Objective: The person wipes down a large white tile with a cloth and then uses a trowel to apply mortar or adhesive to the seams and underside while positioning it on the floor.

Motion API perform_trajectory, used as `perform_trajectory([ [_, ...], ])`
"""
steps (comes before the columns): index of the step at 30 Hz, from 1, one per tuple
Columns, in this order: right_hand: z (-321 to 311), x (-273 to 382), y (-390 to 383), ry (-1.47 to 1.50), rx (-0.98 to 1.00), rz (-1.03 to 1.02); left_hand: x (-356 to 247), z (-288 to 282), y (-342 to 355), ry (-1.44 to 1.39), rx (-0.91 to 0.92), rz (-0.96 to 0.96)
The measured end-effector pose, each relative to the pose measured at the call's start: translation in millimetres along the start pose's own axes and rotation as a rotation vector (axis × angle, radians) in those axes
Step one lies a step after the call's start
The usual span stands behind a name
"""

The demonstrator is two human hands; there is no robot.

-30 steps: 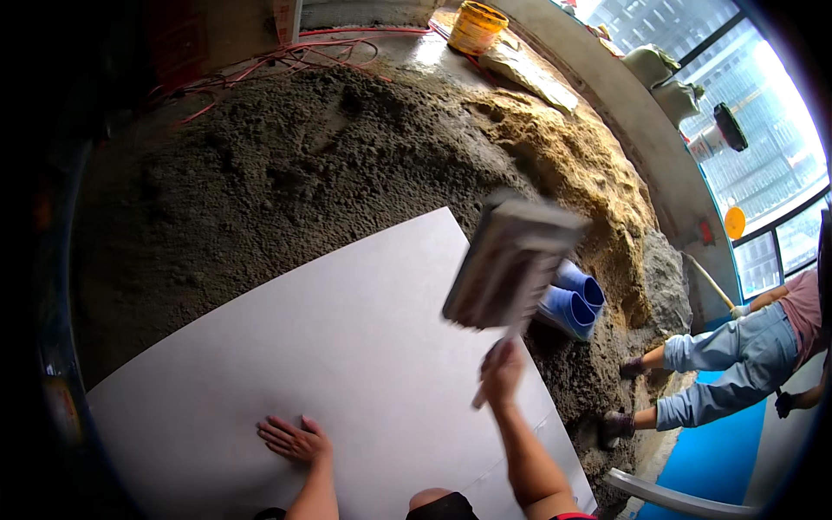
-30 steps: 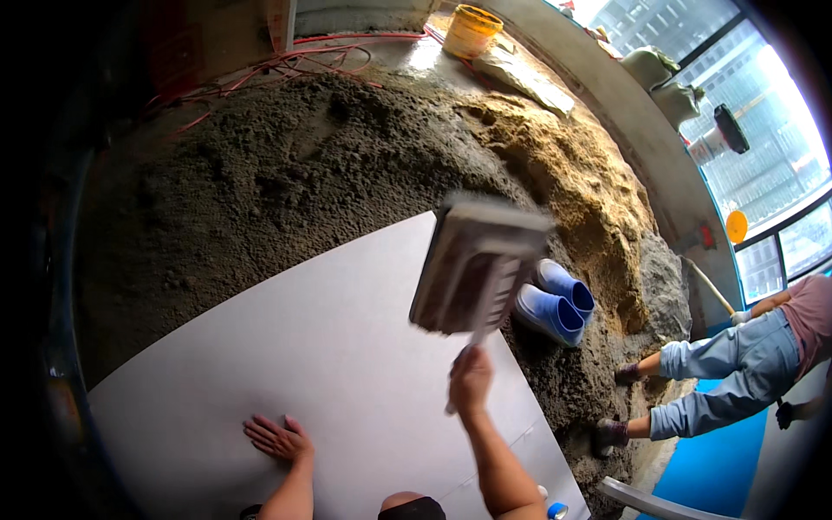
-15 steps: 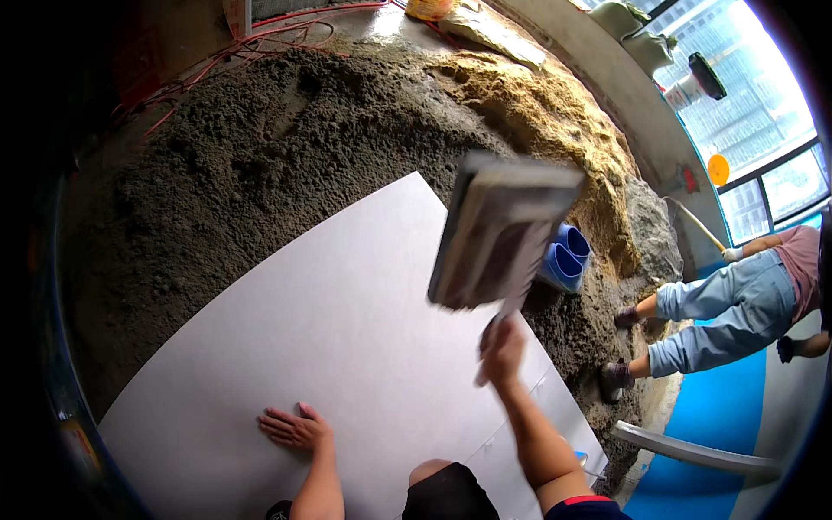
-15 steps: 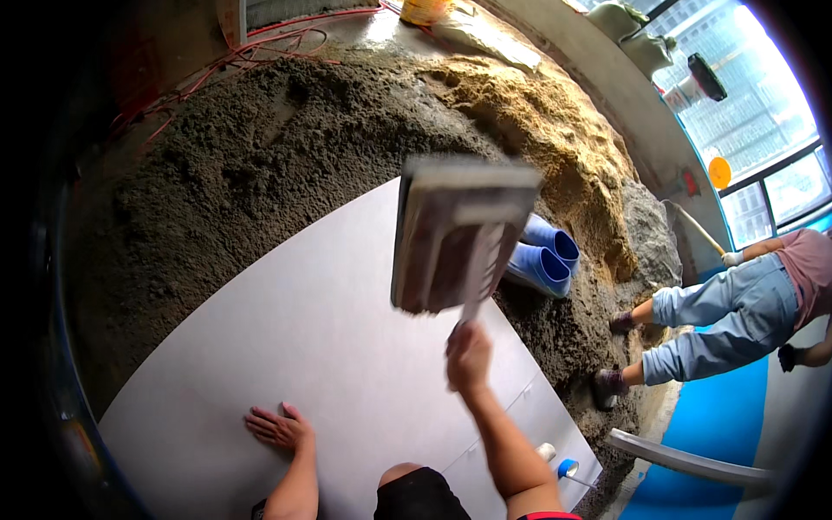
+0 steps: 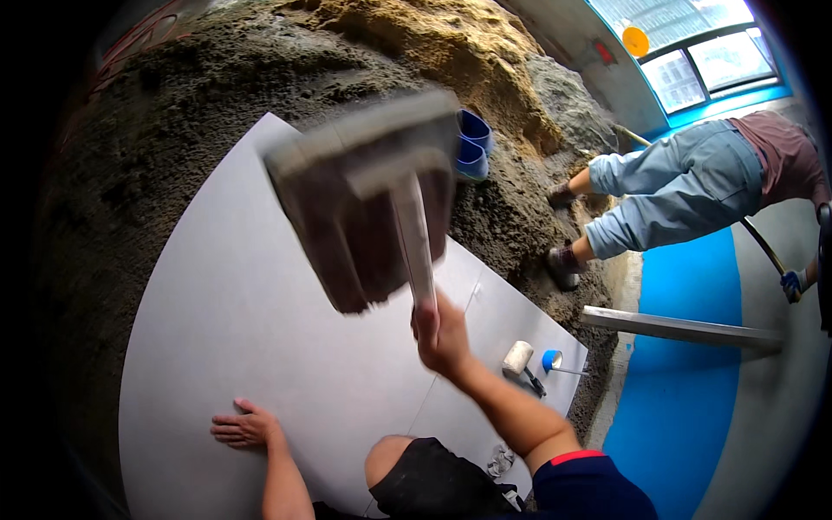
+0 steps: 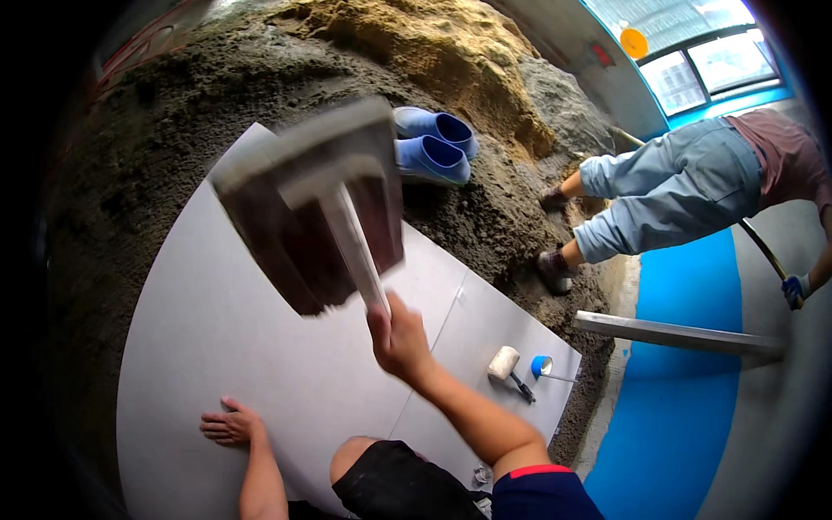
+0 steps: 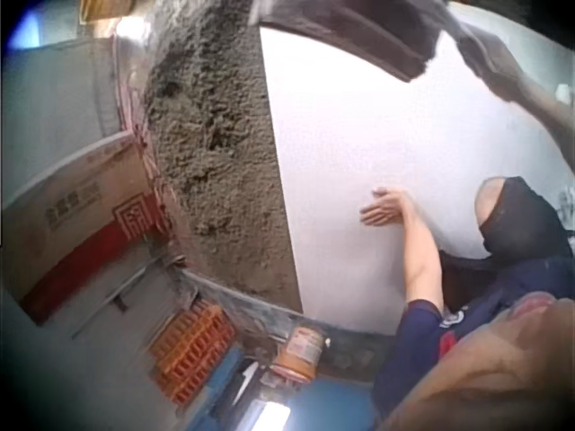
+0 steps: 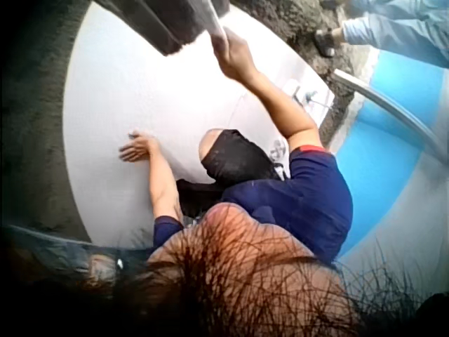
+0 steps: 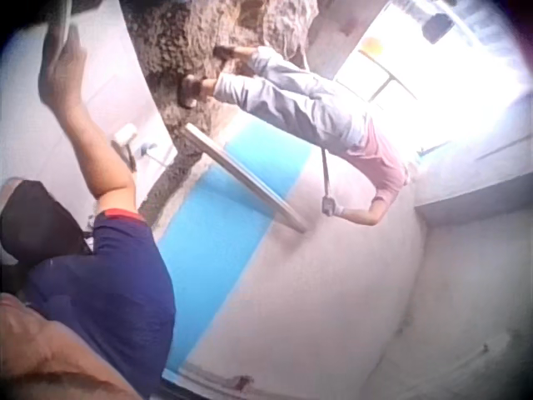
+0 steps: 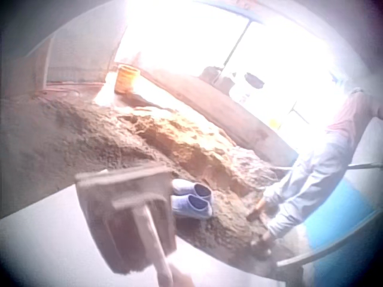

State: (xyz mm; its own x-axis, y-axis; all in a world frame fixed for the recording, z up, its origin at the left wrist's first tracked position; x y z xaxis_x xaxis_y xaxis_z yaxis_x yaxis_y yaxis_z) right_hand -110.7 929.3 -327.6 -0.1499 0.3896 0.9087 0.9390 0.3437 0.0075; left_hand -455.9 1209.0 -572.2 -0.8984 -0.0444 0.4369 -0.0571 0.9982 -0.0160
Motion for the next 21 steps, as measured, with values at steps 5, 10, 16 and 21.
perform_trajectory([
  [5, -16, -231, -99, -0.319, 0.054, 0.694, -17, 1, -24, 0.020, -0.021, 0.059],
  [10, -39, -106, -18, 0.056, 0.128, 0.882, -6, 10, 0, 0.028, -0.082, 0.015],
  [16, -93, -107, -86, 0.071, -0.256, 0.248, 0, 11, 9, 0.001, -0.235, 0.002],
  [21, -66, -237, -106, -0.125, -0.087, 0.794, -24, 9, -8, 0.030, -0.156, 0.068],
])
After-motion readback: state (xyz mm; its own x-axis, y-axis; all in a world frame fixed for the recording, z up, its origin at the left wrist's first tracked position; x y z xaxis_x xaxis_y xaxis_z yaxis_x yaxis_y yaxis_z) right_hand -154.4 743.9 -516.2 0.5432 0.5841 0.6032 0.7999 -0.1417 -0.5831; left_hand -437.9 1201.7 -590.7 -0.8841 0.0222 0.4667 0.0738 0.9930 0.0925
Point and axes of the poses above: each hand's wrist, its own y-axis towards the middle knuckle, its own z-axis out of the palm, x = y × z, the point moved 9 cm from there along y, towards the middle knuckle, and after that the axes turned 7 degrees about y, right-handed, at the moved point
